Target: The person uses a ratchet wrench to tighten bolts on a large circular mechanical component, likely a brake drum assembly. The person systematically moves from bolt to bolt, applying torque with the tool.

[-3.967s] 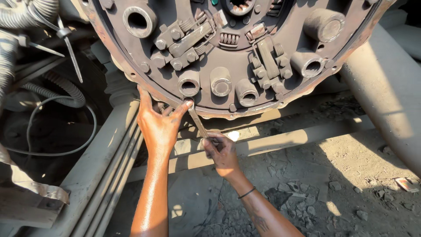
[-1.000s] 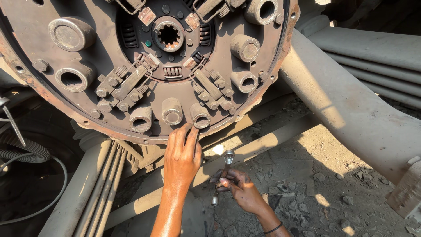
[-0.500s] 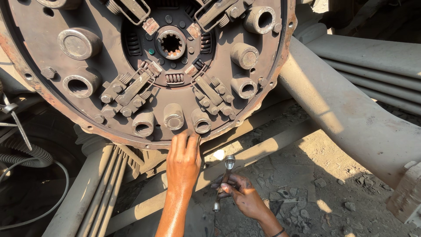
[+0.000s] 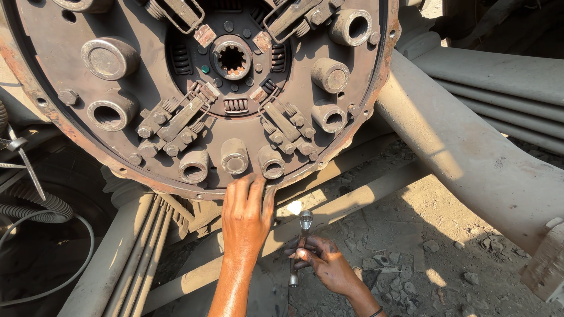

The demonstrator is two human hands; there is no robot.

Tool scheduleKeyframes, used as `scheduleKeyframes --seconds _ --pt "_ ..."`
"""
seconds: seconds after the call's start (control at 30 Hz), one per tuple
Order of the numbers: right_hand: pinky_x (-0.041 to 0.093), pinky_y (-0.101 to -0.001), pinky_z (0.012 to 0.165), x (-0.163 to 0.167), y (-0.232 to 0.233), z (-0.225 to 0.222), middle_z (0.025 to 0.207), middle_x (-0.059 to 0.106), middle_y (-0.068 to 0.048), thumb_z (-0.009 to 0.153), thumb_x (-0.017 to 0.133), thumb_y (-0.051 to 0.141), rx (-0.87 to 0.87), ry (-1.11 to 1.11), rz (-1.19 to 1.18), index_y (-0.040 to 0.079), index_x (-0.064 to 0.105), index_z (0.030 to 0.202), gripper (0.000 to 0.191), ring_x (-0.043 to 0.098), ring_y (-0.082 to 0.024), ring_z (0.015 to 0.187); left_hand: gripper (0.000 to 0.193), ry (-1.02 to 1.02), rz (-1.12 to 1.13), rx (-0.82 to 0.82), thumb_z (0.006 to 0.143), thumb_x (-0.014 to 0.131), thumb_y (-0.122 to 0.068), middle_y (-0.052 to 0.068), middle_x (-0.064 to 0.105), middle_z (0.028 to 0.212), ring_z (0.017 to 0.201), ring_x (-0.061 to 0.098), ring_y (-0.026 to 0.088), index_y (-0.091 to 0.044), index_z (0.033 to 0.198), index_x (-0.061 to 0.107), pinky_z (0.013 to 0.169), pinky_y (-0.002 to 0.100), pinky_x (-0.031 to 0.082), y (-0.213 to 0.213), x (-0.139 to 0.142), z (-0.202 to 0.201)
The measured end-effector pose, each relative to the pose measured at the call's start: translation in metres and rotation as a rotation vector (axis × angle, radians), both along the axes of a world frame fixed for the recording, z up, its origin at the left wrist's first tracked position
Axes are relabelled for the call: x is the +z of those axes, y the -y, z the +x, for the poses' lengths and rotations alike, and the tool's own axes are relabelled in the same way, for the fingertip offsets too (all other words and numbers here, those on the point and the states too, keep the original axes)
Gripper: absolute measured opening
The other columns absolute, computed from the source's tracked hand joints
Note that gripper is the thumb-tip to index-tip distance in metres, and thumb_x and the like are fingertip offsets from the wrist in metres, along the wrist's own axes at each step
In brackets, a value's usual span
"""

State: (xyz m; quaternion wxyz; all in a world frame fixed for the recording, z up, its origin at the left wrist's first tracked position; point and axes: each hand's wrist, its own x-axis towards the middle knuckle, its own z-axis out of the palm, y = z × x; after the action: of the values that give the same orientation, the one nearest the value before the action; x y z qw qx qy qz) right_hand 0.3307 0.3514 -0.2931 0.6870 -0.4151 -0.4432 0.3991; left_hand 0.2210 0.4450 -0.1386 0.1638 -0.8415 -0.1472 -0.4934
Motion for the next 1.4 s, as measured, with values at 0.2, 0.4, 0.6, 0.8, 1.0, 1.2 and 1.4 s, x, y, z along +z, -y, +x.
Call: scheduleKeyframes --seconds 0.2,0.4,0.6,0.8,1.0,1.2,1.4 --pt "0.060 -0.0341 0.091 -0.001 -0.001 0.000 0.100 0.080 -0.011 0.099 0.059 0.031 -0.150 0.219 -0.056 0.002 0.064 0.121 0.036 0.078 -0.019 0.100 0.041 -0.061 -0.019 0.034 0.078 0.072 0.004 0.013 0.064 0.114 0.105 0.062 0.032 0.001 0.118 0.067 0.084 0.044 0.053 -0.006 -0.002 -0.003" --pt "0.056 -0.0342 0.063 0.005 0.004 0.008 0.079 0.072 -0.004 0.096 0.054 0.039 -0.259 0.149 -0.307 0.012 0.060 0.130 0.044 0.069 -0.016 0.070 0.048 -0.112 0.057 -0.019 0.074 0.070 0.008 0.013 0.064 0.118 0.107 0.062 0.032 0.001 0.121 0.066 0.086 0.043 0.053 -0.009 0.003 -0.008" --pt "0.043 -0.0374 0.052 0.026 0.001 0.031 0.061 0.056 -0.006 0.102 0.054 0.036 -0.470 0.458 -0.158 0.005 0.075 0.098 0.038 0.053 -0.021 0.055 0.037 0.043 -0.074 -0.070 0.081 0.080 -0.008 0.013 0.061 0.102 0.096 0.058 0.033 0.001 0.115 0.069 0.085 0.045 0.048 -0.005 0.012 -0.017" --pt "0.051 -0.0452 0.065 0.090 0.007 0.045 0.079 0.067 -0.013 0.101 0.058 0.030 -0.763 0.940 0.293 0.003 0.072 0.096 0.031 0.066 -0.034 0.071 0.032 0.079 -0.185 -0.078 0.081 0.082 -0.013 0.013 0.060 0.099 0.095 0.056 0.033 0.002 0.107 0.072 0.083 0.044 0.047 -0.002 0.019 -0.024" --pt "0.052 -0.0475 0.069 0.138 0.012 0.053 0.082 0.074 -0.012 0.092 0.066 0.040 -0.791 1.127 0.029 0.011 0.080 0.095 0.033 0.069 -0.036 0.077 0.026 0.125 -0.238 -0.054 0.081 0.082 -0.011 0.014 0.061 0.098 0.096 0.056 0.033 0.000 0.103 0.074 0.083 0.044 0.047 0.000 0.019 -0.017" --pt "0.051 -0.0441 0.066 0.144 0.012 0.044 0.084 0.075 -0.011 0.092 0.066 0.042 -0.931 1.062 0.216 0.010 0.079 0.088 0.035 0.068 -0.030 0.074 0.029 0.176 -0.299 -0.042 0.079 0.083 -0.013 0.013 0.063 0.095 0.094 0.055 0.033 -0.001 0.104 0.076 0.082 0.045 0.047 0.001 0.022 -0.012" --pt "0.054 -0.0274 0.074 0.142 -0.030 -0.080 0.086 0.065 0.002 0.090 0.062 0.051 -0.245 -0.634 0.051 0.017 0.069 0.114 0.043 0.061 -0.010 0.081 0.030 0.187 -0.362 -0.005 0.076 0.087 -0.020 0.014 0.060 0.089 0.094 0.054 0.032 0.000 0.094 0.075 0.081 0.044 0.047 0.001 0.023 -0.005"
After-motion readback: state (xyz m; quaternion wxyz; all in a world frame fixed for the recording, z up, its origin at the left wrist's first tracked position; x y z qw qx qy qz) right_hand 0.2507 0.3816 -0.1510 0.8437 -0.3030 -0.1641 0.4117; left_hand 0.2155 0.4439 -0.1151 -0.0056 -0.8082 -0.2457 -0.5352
